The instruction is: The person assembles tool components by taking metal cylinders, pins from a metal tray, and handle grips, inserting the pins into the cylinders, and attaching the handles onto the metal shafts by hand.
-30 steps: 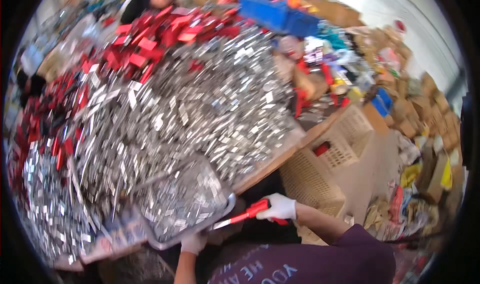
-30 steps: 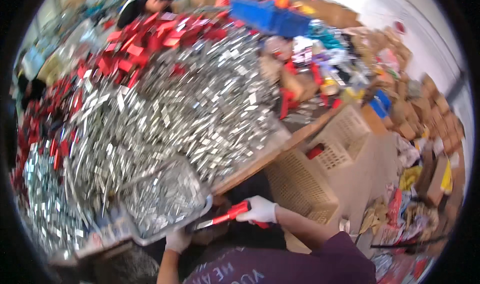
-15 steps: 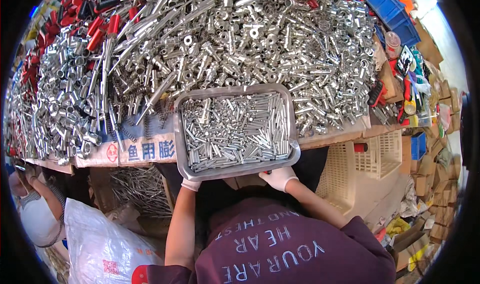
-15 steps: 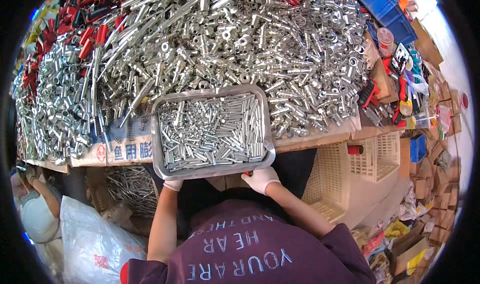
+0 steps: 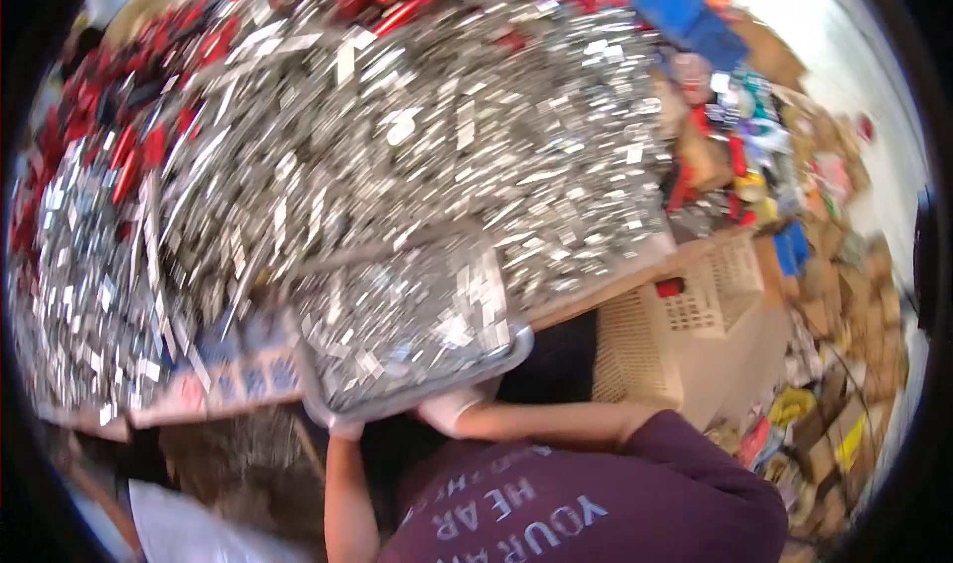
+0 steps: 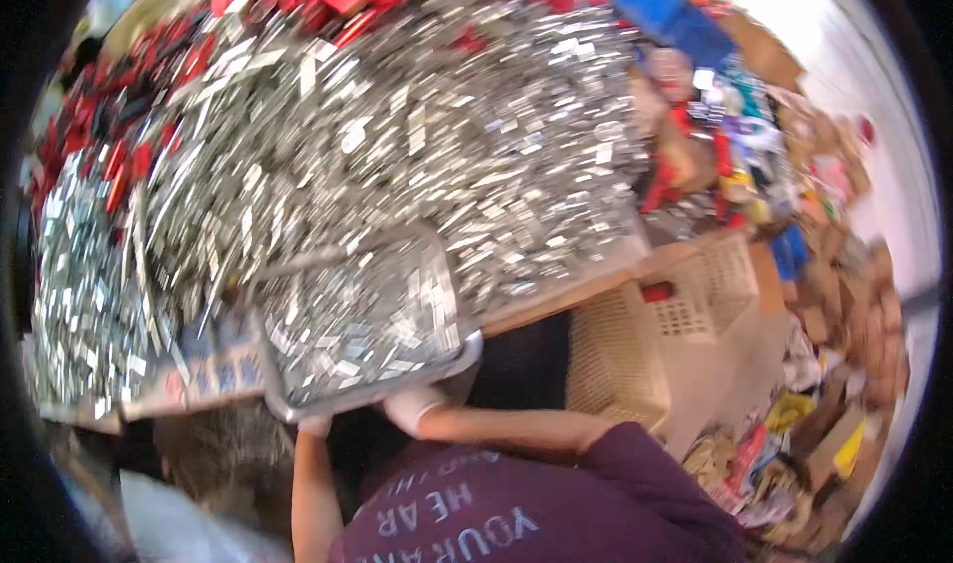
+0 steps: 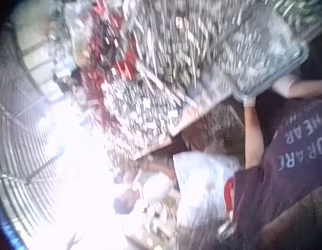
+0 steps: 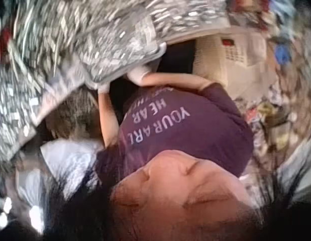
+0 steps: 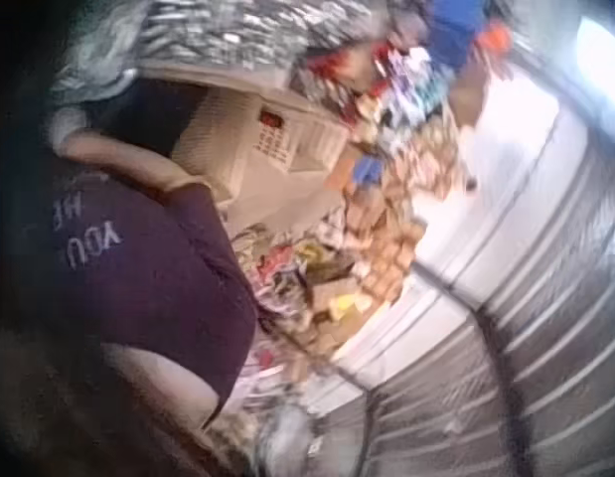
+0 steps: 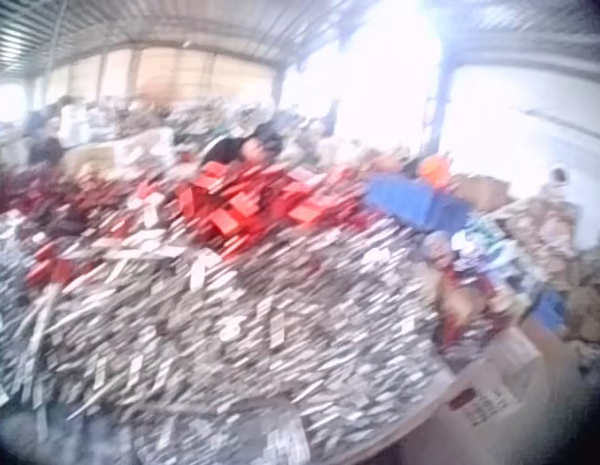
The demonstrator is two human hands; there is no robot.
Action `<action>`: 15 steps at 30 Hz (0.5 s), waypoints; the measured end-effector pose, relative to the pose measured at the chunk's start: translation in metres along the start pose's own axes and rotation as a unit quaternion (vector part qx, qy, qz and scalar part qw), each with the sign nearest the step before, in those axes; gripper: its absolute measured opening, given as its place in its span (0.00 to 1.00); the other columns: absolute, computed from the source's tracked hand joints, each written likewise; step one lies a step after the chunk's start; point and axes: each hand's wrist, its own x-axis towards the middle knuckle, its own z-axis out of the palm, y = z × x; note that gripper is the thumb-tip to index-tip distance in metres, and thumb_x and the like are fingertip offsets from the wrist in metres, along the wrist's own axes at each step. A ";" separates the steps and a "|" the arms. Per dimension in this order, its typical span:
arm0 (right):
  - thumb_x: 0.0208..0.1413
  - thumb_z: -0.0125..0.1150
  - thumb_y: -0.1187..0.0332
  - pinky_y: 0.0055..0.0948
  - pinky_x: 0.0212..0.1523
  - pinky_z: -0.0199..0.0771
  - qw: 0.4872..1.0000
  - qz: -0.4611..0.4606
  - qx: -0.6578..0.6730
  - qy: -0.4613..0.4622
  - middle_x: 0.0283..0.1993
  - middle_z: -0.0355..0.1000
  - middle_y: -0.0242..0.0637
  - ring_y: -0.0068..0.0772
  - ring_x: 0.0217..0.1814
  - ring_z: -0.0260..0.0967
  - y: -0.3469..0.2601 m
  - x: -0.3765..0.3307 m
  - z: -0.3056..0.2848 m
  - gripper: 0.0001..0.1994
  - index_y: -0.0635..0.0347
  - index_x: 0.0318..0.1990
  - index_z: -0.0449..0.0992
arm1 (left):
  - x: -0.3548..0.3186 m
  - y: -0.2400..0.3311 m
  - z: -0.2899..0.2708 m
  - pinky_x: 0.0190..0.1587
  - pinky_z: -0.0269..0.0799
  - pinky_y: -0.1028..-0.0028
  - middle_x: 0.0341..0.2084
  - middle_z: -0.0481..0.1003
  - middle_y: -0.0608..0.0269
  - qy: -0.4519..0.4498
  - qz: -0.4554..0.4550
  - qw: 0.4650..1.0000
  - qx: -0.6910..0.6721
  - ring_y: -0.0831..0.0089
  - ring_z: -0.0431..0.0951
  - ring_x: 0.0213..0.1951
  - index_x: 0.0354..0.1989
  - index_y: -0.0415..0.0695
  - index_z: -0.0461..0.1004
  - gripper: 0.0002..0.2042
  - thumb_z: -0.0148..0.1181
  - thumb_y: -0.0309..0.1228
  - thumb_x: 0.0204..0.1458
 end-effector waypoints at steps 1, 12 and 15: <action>0.59 0.46 0.69 0.45 0.56 0.71 0.999 -0.019 0.005 -0.045 0.52 0.75 0.54 0.54 0.53 0.74 -0.007 0.012 0.018 0.16 0.66 0.44 0.81 | 0.006 -0.008 -0.024 0.70 0.52 0.63 0.67 0.58 0.56 -0.035 0.077 0.972 0.218 0.61 0.57 0.68 0.69 0.44 0.56 0.27 0.41 0.46 0.66; 0.54 0.56 0.44 0.43 0.50 0.73 0.972 0.055 0.214 0.082 0.48 0.76 0.54 0.56 0.50 0.75 0.065 0.001 -0.007 0.27 0.57 0.50 0.76 | -0.019 -0.086 0.096 0.62 0.62 0.55 0.51 0.76 0.50 -0.363 0.243 0.692 0.574 0.51 0.73 0.56 0.55 0.47 0.73 0.33 0.62 0.57 0.45; 0.54 0.56 0.43 0.45 0.49 0.73 0.968 -0.044 0.220 0.111 0.46 0.76 0.55 0.57 0.48 0.75 0.059 -0.009 0.026 0.27 0.59 0.49 0.76 | 0.017 -0.127 0.087 0.61 0.64 0.57 0.50 0.76 0.51 -0.346 0.232 0.636 0.649 0.53 0.74 0.54 0.54 0.46 0.74 0.33 0.63 0.57 0.44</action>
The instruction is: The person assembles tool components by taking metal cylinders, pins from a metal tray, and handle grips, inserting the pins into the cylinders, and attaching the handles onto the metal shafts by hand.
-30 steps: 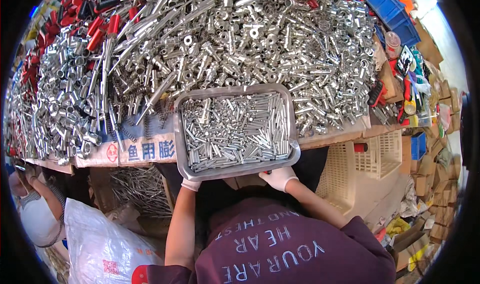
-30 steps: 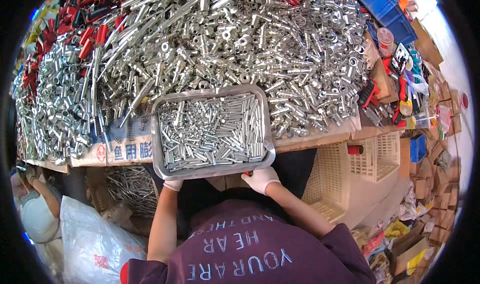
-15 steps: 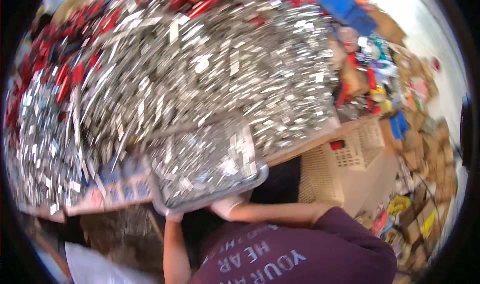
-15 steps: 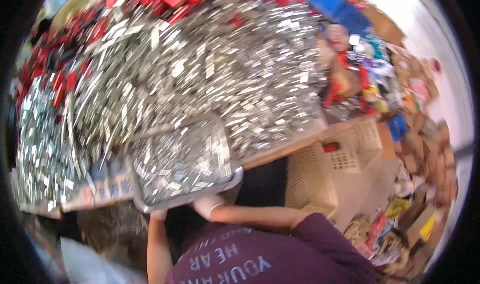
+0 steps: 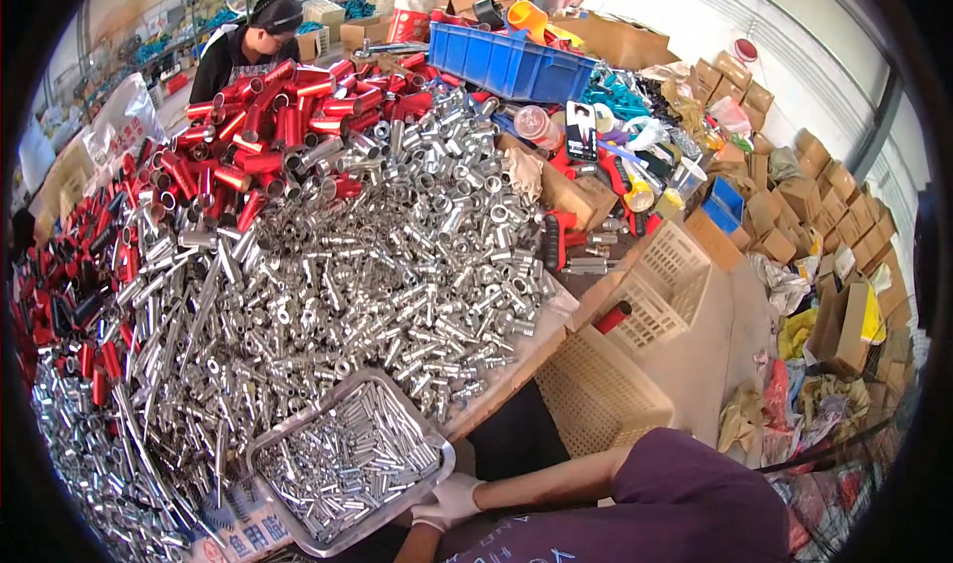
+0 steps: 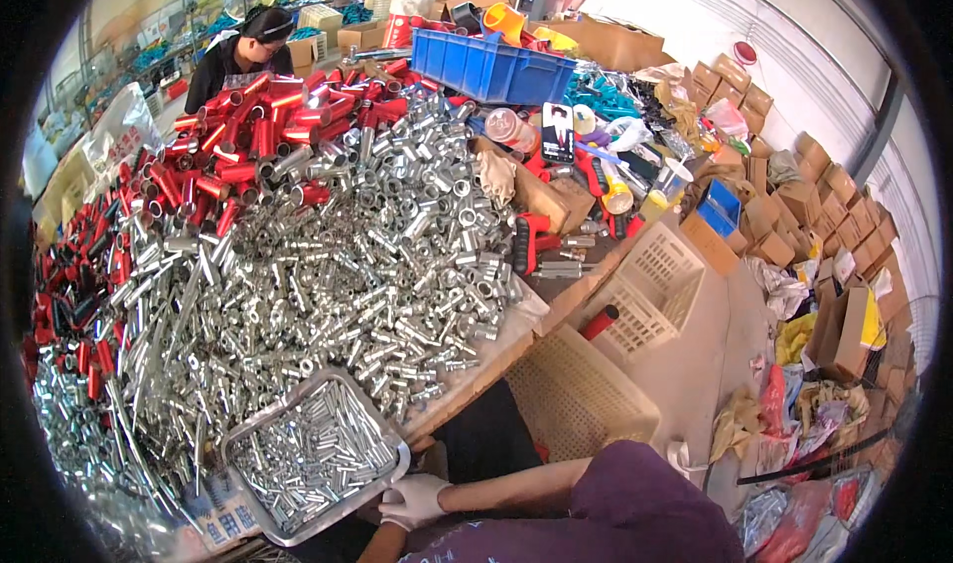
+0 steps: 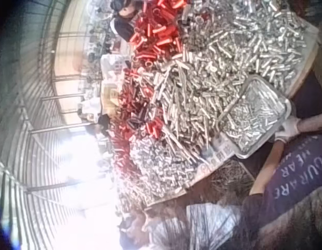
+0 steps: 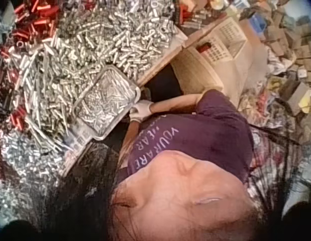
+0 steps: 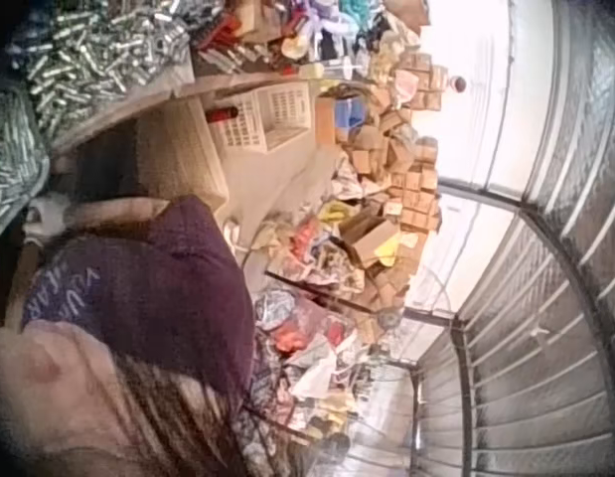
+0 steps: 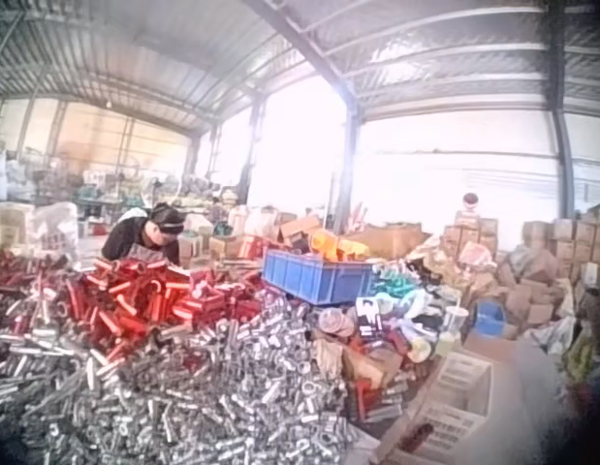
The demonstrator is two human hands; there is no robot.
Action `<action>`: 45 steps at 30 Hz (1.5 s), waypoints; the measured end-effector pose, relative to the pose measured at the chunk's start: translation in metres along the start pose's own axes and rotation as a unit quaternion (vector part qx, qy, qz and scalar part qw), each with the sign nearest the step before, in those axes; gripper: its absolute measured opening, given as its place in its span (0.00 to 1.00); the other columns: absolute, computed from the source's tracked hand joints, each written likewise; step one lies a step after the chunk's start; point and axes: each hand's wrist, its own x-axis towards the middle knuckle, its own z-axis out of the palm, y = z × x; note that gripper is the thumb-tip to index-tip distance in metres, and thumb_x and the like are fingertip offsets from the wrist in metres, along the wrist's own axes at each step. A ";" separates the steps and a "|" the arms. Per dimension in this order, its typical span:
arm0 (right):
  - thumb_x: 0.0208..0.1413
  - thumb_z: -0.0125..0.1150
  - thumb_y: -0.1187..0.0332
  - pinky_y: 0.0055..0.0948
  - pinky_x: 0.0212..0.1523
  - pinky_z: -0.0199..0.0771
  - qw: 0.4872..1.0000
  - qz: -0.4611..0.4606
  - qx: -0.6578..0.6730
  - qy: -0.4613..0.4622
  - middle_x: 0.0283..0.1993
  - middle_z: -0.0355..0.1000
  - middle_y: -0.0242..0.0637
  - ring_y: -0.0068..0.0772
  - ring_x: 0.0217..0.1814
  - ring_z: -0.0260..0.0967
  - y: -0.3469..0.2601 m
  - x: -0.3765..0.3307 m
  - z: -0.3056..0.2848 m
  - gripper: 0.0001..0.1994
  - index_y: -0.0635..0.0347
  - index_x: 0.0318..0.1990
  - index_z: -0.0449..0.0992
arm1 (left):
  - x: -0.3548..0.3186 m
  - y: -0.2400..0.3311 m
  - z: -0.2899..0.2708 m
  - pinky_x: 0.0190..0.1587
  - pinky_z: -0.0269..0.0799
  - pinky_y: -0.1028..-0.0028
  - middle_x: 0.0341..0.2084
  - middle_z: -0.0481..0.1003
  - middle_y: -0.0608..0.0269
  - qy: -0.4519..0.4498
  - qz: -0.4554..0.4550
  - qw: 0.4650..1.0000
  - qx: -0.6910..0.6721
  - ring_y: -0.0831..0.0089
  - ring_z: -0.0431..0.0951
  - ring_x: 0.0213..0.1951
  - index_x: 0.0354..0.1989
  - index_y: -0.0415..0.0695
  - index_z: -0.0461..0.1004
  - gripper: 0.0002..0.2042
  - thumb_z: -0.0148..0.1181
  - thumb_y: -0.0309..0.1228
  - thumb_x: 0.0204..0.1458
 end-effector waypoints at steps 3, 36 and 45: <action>0.53 0.57 0.42 0.46 0.48 0.74 0.993 -0.041 0.030 0.111 0.44 0.77 0.52 0.56 0.47 0.75 0.016 0.006 0.025 0.29 0.60 0.49 0.75 | 0.001 0.001 -0.007 0.60 0.65 0.58 0.49 0.77 0.52 -0.039 -0.028 0.996 0.076 0.54 0.75 0.53 0.52 0.47 0.74 0.32 0.63 0.57 0.44; 0.63 0.52 0.51 0.38 0.52 0.74 0.459 0.337 0.818 0.075 0.44 0.76 0.34 0.34 0.49 0.73 0.012 -0.011 -0.048 0.16 0.54 0.45 0.74 | -0.167 0.182 -0.216 0.34 0.72 0.72 0.24 0.76 0.58 0.182 0.112 0.921 -0.326 0.69 0.75 0.25 0.31 0.36 0.78 0.10 0.65 0.28 0.42; 0.63 0.58 0.55 0.37 0.39 0.76 0.485 0.117 0.810 0.308 0.25 0.68 0.34 0.35 0.28 0.70 -0.018 -0.093 -0.156 0.15 0.52 0.28 0.66 | -0.049 0.274 -0.172 0.41 0.76 0.65 0.30 0.77 0.56 0.082 0.284 0.933 -0.205 0.55 0.79 0.34 0.40 0.41 0.76 0.19 0.67 0.37 0.39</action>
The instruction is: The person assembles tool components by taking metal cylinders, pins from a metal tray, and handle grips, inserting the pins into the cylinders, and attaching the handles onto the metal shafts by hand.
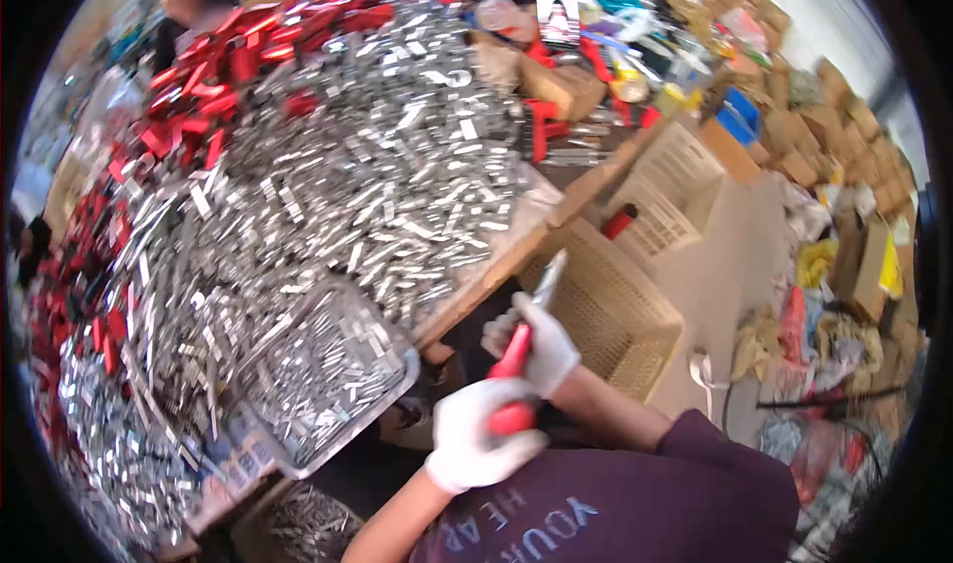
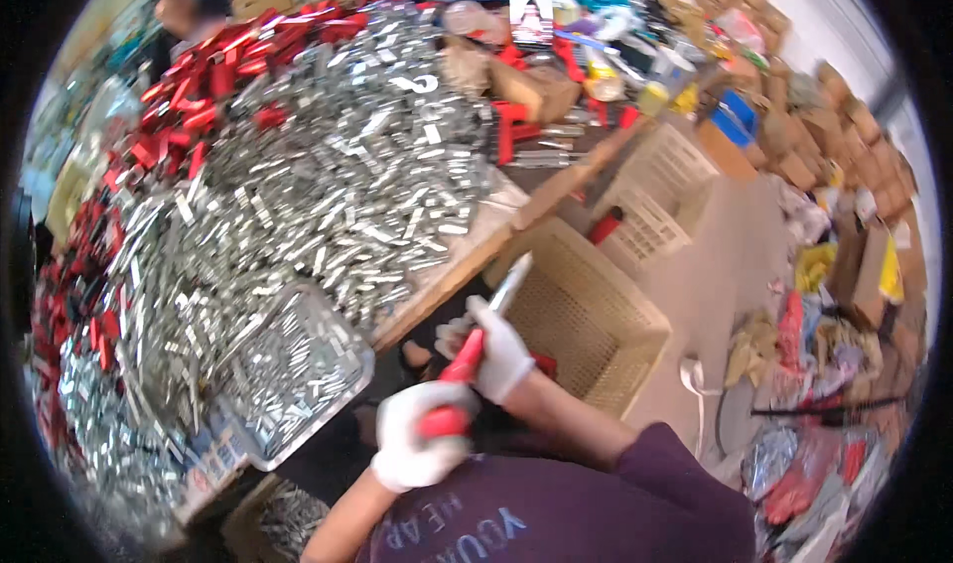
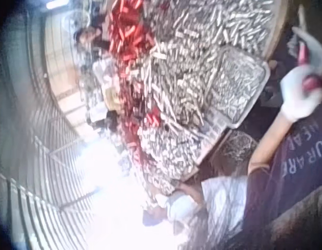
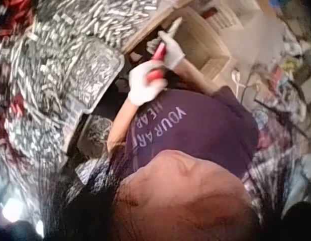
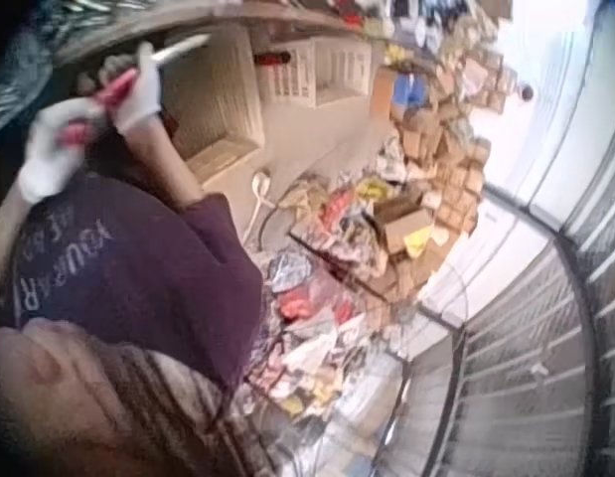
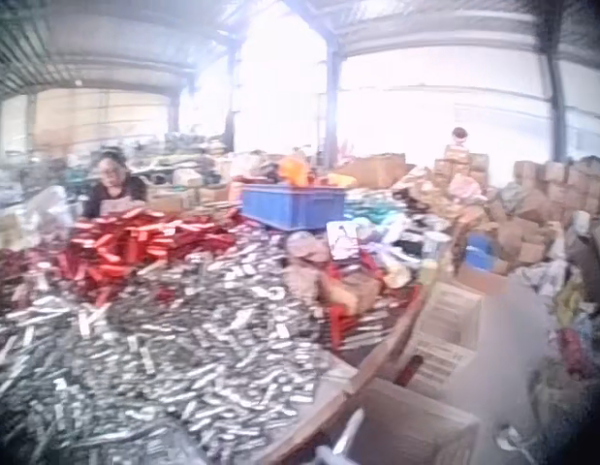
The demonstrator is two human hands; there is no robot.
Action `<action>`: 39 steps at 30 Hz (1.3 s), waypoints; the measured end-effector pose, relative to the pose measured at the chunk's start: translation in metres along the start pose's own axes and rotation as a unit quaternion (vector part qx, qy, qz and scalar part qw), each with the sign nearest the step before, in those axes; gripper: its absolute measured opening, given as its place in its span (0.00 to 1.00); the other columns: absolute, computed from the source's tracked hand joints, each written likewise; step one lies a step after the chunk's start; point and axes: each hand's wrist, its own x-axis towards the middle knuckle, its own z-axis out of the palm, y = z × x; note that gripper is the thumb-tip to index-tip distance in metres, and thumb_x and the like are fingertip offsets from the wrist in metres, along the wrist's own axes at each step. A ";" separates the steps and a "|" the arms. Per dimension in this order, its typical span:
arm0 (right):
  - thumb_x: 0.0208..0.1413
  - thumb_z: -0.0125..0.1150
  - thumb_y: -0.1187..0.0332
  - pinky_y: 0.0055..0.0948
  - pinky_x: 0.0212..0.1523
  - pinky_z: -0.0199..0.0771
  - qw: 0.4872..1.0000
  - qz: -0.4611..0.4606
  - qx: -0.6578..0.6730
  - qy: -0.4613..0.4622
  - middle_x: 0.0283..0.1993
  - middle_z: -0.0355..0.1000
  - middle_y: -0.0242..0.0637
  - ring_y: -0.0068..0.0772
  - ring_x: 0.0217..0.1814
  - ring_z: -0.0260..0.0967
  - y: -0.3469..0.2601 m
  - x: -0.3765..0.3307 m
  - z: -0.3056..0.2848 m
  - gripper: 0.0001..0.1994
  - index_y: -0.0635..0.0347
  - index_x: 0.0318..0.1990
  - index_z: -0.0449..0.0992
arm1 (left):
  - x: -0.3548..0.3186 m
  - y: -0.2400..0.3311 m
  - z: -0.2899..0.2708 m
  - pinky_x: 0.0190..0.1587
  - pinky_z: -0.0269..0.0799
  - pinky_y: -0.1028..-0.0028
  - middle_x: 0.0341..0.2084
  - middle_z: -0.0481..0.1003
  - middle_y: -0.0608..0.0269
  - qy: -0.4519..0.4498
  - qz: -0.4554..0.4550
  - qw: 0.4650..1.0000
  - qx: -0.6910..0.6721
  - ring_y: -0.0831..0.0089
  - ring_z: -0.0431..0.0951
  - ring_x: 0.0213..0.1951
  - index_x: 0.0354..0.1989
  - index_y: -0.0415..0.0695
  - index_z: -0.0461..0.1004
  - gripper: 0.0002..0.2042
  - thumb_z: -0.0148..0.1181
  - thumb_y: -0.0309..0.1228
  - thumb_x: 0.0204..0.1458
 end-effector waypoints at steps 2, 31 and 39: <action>0.65 0.56 0.59 0.26 0.26 0.67 0.995 0.063 0.064 -0.032 0.21 0.65 0.27 0.23 0.20 0.61 -0.028 0.004 -0.022 0.15 0.49 0.26 0.65 | 0.023 0.014 0.009 0.50 0.73 0.62 0.43 0.76 0.51 -0.046 0.054 0.996 0.059 0.52 0.77 0.45 0.52 0.40 0.72 0.28 0.69 0.40 0.42; 0.55 0.64 0.66 0.29 0.42 0.77 0.514 -0.058 -0.765 -0.383 0.39 0.80 0.42 0.32 0.40 0.79 -0.056 -0.020 0.107 0.12 0.59 0.46 0.80 | -0.124 -0.034 -0.276 0.33 0.75 0.59 0.27 0.77 0.58 0.249 -0.347 0.615 0.663 0.55 0.79 0.31 0.32 0.46 0.73 0.08 0.60 0.36 0.54; 0.47 0.70 0.68 0.40 0.59 0.70 0.383 -0.474 -0.675 -0.415 0.58 0.70 0.49 0.50 0.59 0.69 0.056 -0.019 0.187 0.34 0.62 0.63 0.64 | -0.060 0.058 -0.216 0.27 0.73 0.68 0.21 0.72 0.66 0.143 -0.138 0.755 0.625 0.67 0.77 0.27 0.37 0.50 0.78 0.08 0.65 0.33 0.48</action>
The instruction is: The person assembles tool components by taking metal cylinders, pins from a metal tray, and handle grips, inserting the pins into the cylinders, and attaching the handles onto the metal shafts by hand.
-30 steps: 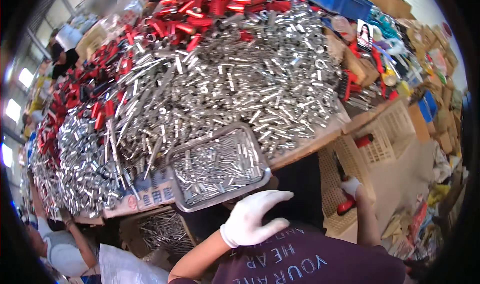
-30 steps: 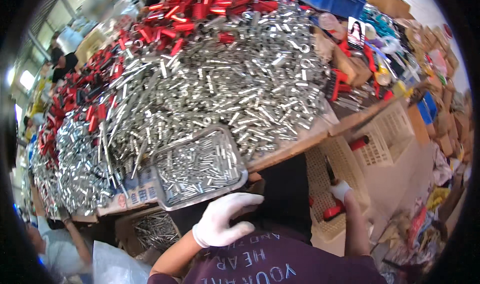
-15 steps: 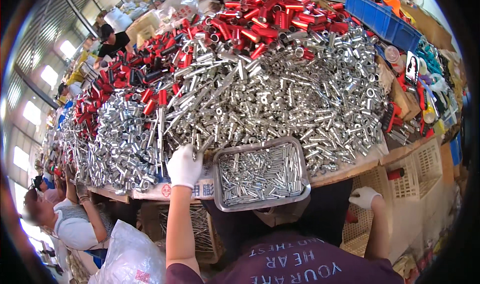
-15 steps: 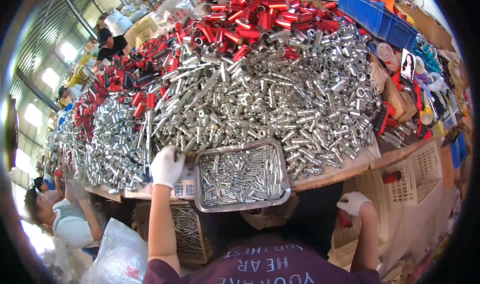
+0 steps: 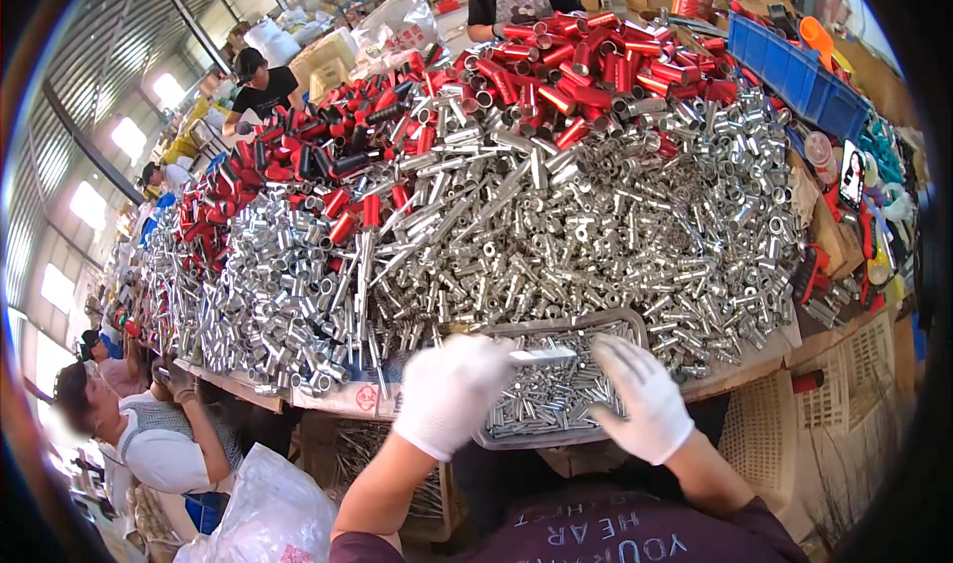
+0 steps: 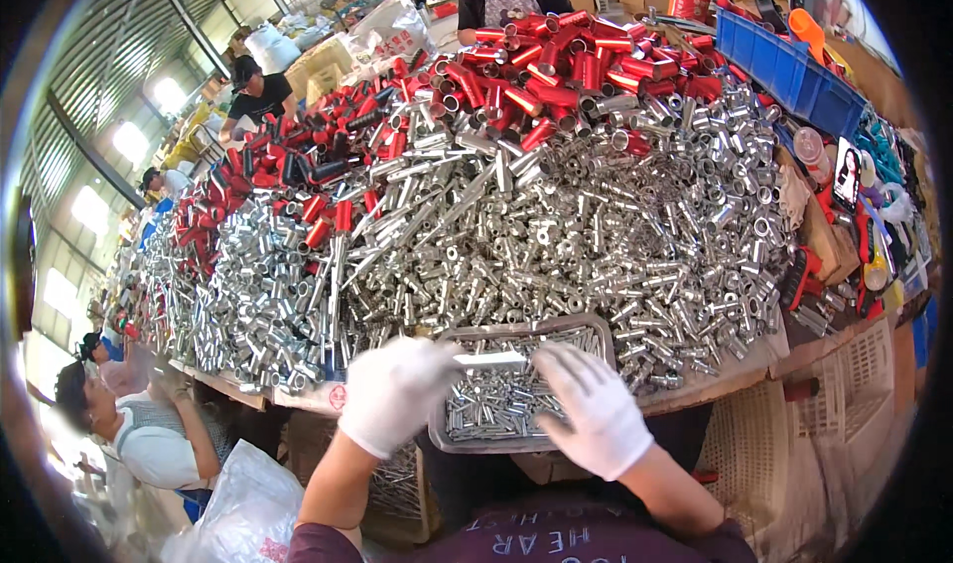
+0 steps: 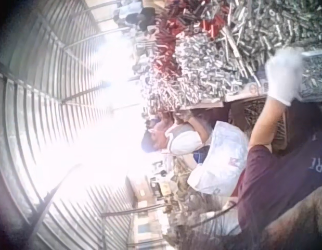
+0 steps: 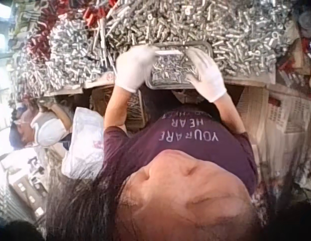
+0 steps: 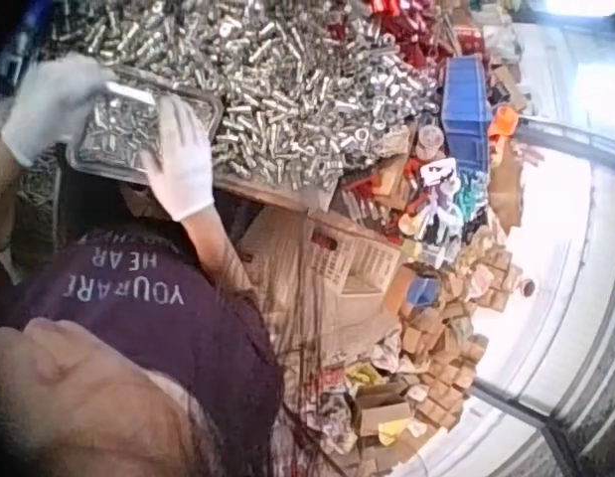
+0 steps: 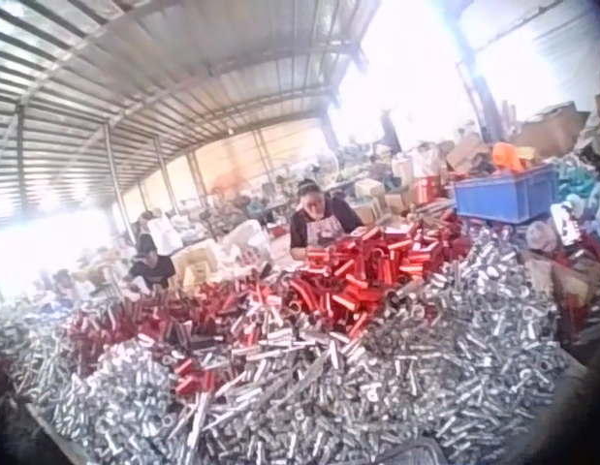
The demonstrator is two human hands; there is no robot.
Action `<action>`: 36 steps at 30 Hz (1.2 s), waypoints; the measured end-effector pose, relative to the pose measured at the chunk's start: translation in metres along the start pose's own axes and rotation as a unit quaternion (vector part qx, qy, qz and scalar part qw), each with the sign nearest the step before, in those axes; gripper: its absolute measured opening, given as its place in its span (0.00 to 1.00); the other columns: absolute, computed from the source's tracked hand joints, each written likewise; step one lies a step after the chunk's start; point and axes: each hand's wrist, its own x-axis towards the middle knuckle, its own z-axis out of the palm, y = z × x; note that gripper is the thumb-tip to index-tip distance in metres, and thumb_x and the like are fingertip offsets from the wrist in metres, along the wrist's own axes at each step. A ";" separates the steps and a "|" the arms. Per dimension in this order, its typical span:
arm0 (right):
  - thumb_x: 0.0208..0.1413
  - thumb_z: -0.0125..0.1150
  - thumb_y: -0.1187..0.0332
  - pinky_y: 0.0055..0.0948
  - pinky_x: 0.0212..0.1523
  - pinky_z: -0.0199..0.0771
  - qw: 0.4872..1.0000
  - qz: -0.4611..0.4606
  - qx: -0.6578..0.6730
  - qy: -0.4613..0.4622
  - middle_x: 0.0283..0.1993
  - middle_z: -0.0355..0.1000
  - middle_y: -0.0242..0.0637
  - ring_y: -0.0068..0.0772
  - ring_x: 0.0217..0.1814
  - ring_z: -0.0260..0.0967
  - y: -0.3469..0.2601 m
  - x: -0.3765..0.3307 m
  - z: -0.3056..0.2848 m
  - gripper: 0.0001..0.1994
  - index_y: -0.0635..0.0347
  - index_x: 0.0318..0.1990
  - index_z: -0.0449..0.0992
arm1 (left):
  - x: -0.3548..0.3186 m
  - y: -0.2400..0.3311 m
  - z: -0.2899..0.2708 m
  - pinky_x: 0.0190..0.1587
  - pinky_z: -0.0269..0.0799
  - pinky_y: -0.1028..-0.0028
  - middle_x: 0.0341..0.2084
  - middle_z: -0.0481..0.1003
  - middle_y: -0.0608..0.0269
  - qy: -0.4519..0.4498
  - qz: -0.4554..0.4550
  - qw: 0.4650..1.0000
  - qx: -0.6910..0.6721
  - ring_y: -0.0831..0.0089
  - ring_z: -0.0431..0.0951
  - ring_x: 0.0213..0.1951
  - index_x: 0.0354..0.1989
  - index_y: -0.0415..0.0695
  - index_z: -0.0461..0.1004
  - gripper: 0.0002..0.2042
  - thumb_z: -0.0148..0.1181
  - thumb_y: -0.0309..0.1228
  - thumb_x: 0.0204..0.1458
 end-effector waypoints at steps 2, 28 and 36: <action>0.47 0.70 0.65 0.41 0.53 0.72 0.998 0.026 0.058 -0.027 0.52 0.72 0.48 0.49 0.52 0.72 -0.007 0.007 0.014 0.31 0.64 0.59 0.66 | 0.017 0.021 -0.003 0.27 0.73 0.68 0.21 0.72 0.67 -0.034 0.074 0.993 -0.091 0.68 0.77 0.27 0.37 0.51 0.78 0.09 0.67 0.35 0.47; 0.61 0.54 0.77 0.28 0.37 0.76 0.714 0.331 0.568 0.243 0.40 0.72 0.40 0.31 0.38 0.74 0.038 -0.020 0.047 0.13 0.60 0.51 0.61 | 0.047 0.004 0.040 0.33 0.75 0.68 0.29 0.77 0.55 0.072 0.026 0.970 -0.229 0.58 0.79 0.29 0.44 0.42 0.74 0.12 0.63 0.25 0.50; 0.63 0.51 0.72 0.24 0.44 0.70 0.894 0.218 0.388 0.061 0.47 0.71 0.38 0.29 0.43 0.71 0.011 -0.021 0.013 0.07 0.62 0.44 0.72 | -0.010 0.089 0.063 0.38 0.75 0.69 0.33 0.76 0.53 0.025 -0.086 0.920 -0.381 0.61 0.79 0.33 0.48 0.38 0.73 0.15 0.64 0.24 0.51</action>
